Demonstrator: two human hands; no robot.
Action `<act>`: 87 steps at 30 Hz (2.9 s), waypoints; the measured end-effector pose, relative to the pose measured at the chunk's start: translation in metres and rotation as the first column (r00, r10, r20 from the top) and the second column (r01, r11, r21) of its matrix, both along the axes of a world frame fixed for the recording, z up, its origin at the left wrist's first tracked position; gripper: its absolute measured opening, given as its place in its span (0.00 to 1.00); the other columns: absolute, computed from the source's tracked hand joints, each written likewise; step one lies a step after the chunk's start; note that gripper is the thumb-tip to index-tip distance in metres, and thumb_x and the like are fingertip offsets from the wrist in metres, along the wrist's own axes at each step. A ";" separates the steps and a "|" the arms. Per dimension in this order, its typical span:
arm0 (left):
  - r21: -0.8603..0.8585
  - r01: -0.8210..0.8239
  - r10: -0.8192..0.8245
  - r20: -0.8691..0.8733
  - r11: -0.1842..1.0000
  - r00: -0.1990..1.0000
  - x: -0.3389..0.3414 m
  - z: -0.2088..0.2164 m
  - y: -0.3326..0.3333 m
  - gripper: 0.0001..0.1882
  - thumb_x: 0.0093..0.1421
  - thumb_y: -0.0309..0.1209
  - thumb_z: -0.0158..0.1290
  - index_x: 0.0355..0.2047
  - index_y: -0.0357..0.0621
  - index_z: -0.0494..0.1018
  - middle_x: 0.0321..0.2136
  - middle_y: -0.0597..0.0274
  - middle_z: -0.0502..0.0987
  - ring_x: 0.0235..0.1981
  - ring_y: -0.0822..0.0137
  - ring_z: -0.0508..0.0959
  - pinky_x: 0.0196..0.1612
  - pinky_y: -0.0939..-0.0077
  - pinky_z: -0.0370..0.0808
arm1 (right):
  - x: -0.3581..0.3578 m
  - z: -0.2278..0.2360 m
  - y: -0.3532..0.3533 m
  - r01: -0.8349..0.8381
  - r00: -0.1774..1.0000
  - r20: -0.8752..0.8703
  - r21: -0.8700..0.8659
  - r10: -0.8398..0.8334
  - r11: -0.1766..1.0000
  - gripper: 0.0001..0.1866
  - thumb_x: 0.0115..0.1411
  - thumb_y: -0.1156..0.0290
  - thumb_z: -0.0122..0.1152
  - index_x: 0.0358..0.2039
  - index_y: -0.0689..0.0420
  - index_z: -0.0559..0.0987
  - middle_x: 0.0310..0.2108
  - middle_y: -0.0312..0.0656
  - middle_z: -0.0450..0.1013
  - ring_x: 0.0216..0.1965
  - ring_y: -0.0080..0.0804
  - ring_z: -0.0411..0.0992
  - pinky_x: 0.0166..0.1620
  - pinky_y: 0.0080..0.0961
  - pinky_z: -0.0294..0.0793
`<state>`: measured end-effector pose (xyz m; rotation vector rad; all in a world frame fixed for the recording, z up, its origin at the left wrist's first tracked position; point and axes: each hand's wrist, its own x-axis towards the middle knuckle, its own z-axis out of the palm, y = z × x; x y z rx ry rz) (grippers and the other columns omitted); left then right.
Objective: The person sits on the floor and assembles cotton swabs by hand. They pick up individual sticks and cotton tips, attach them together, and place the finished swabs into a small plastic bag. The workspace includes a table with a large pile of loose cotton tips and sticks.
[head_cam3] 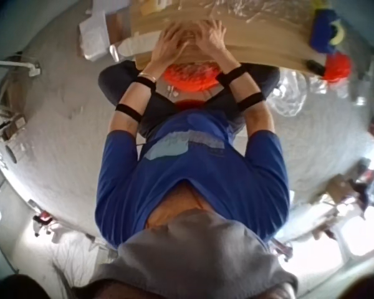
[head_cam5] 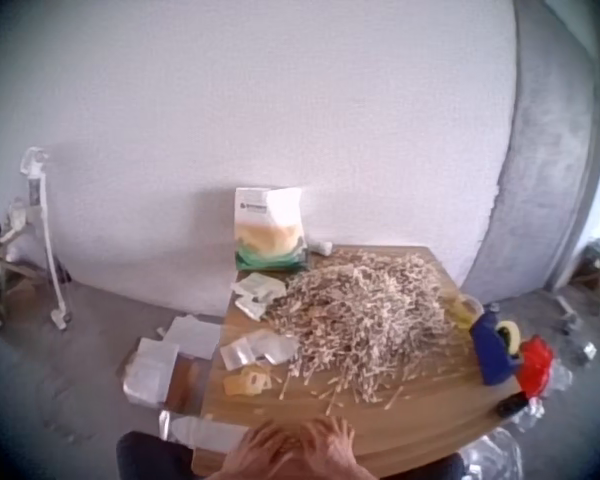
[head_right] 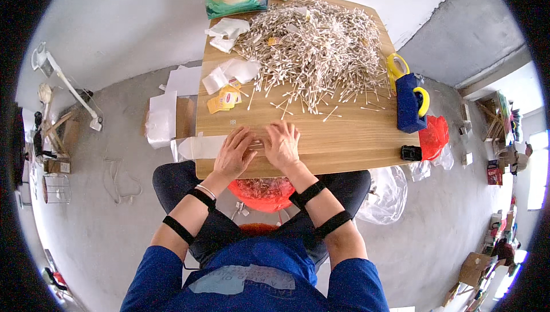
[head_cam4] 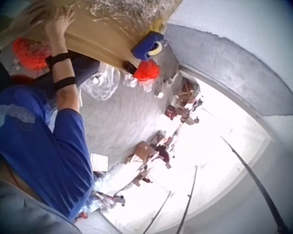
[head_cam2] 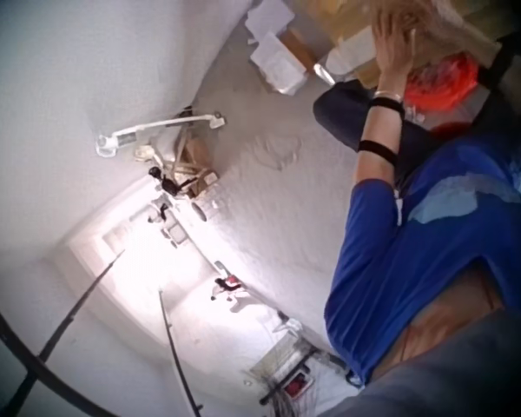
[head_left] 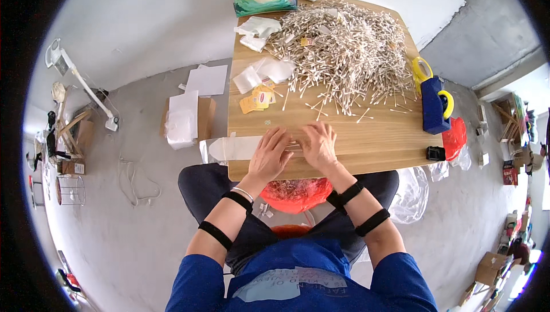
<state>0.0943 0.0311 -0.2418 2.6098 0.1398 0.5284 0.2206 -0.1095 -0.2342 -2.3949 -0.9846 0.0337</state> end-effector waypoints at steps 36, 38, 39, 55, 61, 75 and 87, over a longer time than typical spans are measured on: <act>-0.061 0.026 -0.018 0.126 0.998 0.992 -0.002 0.001 0.000 0.12 0.49 0.30 0.63 0.35 0.50 0.76 0.36 0.66 0.72 0.44 0.56 0.72 0.49 0.61 0.72 | 0.050 -0.004 -0.011 0.252 0.943 0.199 0.088 -0.265 0.964 0.16 0.50 0.65 0.65 0.40 0.50 0.77 0.52 0.42 0.66 0.57 0.47 0.58 0.59 0.49 0.52; -0.041 0.015 -0.009 0.156 0.999 0.988 -0.003 0.000 0.001 0.12 0.48 0.30 0.63 0.35 0.50 0.76 0.36 0.65 0.72 0.44 0.55 0.72 0.49 0.62 0.72 | 0.028 0.011 0.002 0.141 0.980 0.133 0.042 -0.145 0.989 0.14 0.49 0.66 0.65 0.38 0.51 0.79 0.47 0.41 0.69 0.54 0.45 0.61 0.57 0.47 0.55; -0.030 0.012 -0.007 0.171 0.999 0.985 -0.003 0.001 0.001 0.13 0.48 0.30 0.63 0.35 0.50 0.76 0.36 0.65 0.72 0.44 0.55 0.72 0.49 0.62 0.72 | 0.018 0.014 0.008 0.085 0.991 0.097 0.024 -0.087 0.996 0.13 0.49 0.66 0.65 0.36 0.51 0.79 0.45 0.41 0.70 0.52 0.44 0.62 0.56 0.46 0.56; -0.098 -0.003 0.017 0.137 0.995 0.990 -0.001 -0.001 0.001 0.19 0.46 0.31 0.65 0.39 0.43 0.75 0.42 0.59 0.74 0.51 0.54 0.71 0.55 0.62 0.70 | 0.011 0.007 0.011 -0.016 0.991 0.135 0.035 0.011 0.999 0.13 0.51 0.72 0.62 0.38 0.50 0.80 0.42 0.37 0.70 0.48 0.44 0.64 0.49 0.44 0.62; -0.097 0.010 0.003 0.136 0.995 0.991 -0.001 0.002 0.002 0.16 0.46 0.31 0.65 0.36 0.44 0.76 0.42 0.61 0.74 0.49 0.55 0.72 0.54 0.63 0.72 | 0.048 0.009 0.020 0.017 0.988 0.154 -0.126 0.003 0.992 0.06 0.54 0.68 0.63 0.34 0.49 0.79 0.41 0.37 0.69 0.49 0.41 0.62 0.51 0.42 0.60; -0.201 -0.098 0.117 0.087 0.975 0.989 -0.001 0.011 -0.003 0.35 0.47 0.33 0.65 0.55 0.43 0.65 0.53 0.52 0.69 0.56 0.49 0.67 0.61 0.59 0.65 | 0.014 0.005 0.026 -0.155 0.969 0.200 0.030 0.146 0.987 0.08 0.52 0.68 0.63 0.34 0.50 0.79 0.38 0.36 0.74 0.46 0.41 0.66 0.50 0.43 0.60; -0.030 0.029 -0.028 0.050 0.999 0.998 -0.001 0.003 0.002 0.23 0.52 0.37 0.61 0.47 0.41 0.73 0.54 0.55 0.71 0.59 0.53 0.67 0.64 0.56 0.61 | 0.039 0.000 -0.017 0.216 0.960 0.177 0.025 -0.216 0.976 0.10 0.52 0.69 0.64 0.36 0.50 0.79 0.38 0.38 0.71 0.46 0.45 0.65 0.50 0.44 0.62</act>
